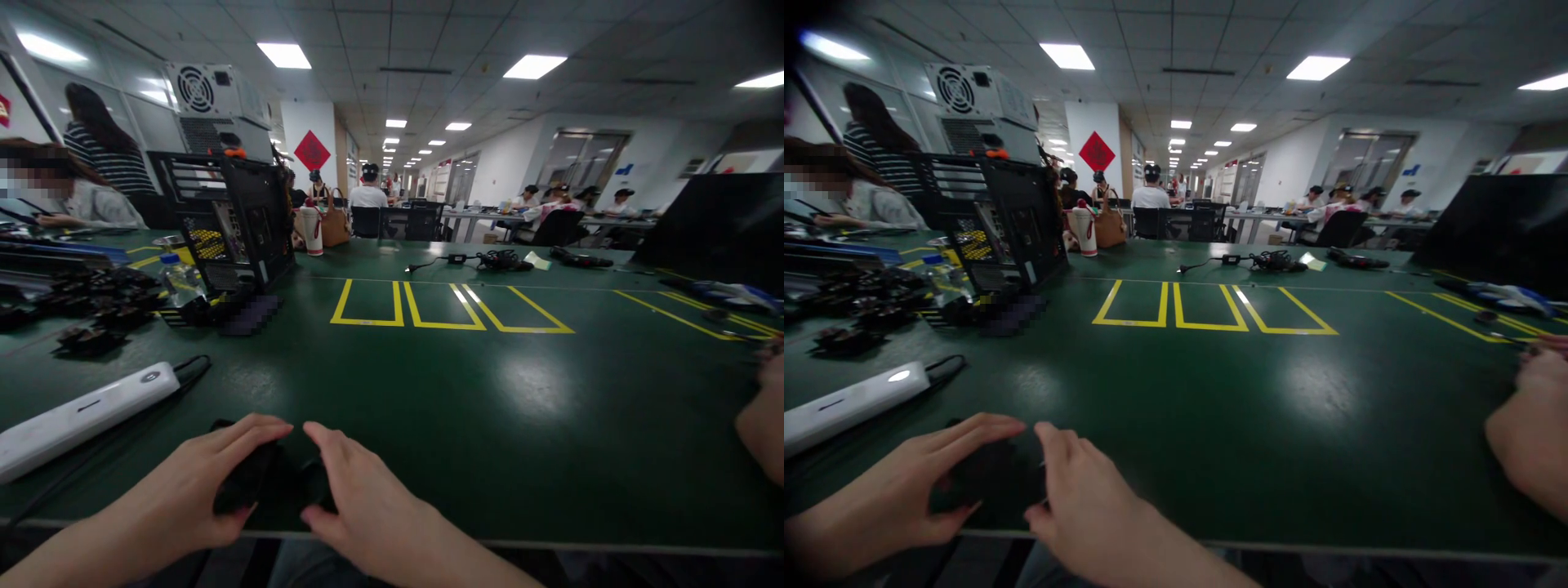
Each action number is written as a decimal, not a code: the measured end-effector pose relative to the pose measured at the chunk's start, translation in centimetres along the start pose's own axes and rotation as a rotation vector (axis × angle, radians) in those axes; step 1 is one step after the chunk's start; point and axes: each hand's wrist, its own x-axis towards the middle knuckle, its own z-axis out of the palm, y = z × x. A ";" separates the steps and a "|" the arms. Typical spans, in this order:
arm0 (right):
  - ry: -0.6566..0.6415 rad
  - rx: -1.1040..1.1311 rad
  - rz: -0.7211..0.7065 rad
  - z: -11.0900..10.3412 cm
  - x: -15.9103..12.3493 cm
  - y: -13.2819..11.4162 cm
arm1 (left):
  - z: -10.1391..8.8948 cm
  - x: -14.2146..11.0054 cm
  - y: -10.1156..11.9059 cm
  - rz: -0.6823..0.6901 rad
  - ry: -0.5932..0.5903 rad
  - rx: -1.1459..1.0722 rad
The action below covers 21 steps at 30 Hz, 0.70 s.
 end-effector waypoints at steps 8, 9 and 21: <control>0.144 0.317 0.094 4.0 2.4 -0.6 | 0.3 -0.7 -0.7 0.042 -0.098 0.063; 0.186 0.360 0.112 4.4 2.5 -0.4 | 0.2 -0.7 -0.5 0.048 -0.120 0.043; 0.294 0.591 0.156 6.1 3.4 -0.8 | 0.8 -1.3 -0.4 -0.037 -0.028 -0.042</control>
